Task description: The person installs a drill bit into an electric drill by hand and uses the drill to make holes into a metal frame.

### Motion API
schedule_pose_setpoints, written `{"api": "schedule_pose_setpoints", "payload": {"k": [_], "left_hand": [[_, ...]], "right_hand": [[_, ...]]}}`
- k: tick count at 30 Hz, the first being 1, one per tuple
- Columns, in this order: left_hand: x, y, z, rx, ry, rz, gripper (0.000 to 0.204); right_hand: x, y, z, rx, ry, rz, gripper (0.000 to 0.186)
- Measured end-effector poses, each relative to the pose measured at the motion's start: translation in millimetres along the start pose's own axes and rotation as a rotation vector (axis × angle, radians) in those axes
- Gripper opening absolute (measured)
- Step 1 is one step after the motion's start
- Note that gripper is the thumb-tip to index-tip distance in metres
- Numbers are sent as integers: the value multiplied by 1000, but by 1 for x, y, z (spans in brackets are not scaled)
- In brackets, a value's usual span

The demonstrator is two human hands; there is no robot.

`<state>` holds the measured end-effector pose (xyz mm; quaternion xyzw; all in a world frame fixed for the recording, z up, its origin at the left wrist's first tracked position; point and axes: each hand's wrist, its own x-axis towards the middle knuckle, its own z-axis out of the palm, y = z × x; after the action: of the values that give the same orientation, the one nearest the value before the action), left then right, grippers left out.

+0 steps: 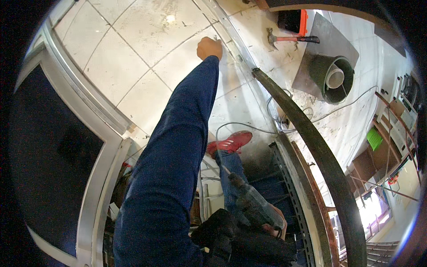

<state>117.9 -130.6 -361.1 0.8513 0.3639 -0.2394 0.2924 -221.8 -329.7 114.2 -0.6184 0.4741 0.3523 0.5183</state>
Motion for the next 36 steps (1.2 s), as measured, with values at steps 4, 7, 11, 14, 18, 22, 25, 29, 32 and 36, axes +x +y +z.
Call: {"api": "schedule_pose_setpoints", "payload": {"k": [4, 7, 11, 14, 18, 22, 25, 29, 32, 36], "left_hand": [[21, -41, -4, -175, -45, 84, 32], [-19, -29, -27, -912, -413, -256, 23], [-113, -15, -130, -1721, -922, -458, 12], [-199, 4, -230, -2050, -857, -413, 13], [-284, 26, -353, -2234, -794, -235, 16], [-359, 54, -448, -2260, -776, -163, 16], [-404, 67, -506, -2305, -865, 13, 17], [-466, 81, -570, -2303, -893, 214, 19], [-513, 94, -606, -2162, -831, 392, 17], [-573, 129, -641, -2068, -919, 639, 18]], "right_hand": [[9, -10, 10, 42, -33, -63, 58], [13, -24, 11, 41, -22, -151, 60], [3, -58, 16, 27, -48, -306, 63], [-23, -91, 16, -64, -55, -401, 73], [-74, -144, 33, -138, -74, -555, 87], [-156, -207, 50, -98, -115, -712, 93], [-215, -227, 51, -29, -169, -840, 91], [-283, -230, 30, -4, -179, -971, 91], [-335, -229, 6, 40, -184, -1015, 92], [-396, -227, -34, 147, -171, -1076, 88]]}}
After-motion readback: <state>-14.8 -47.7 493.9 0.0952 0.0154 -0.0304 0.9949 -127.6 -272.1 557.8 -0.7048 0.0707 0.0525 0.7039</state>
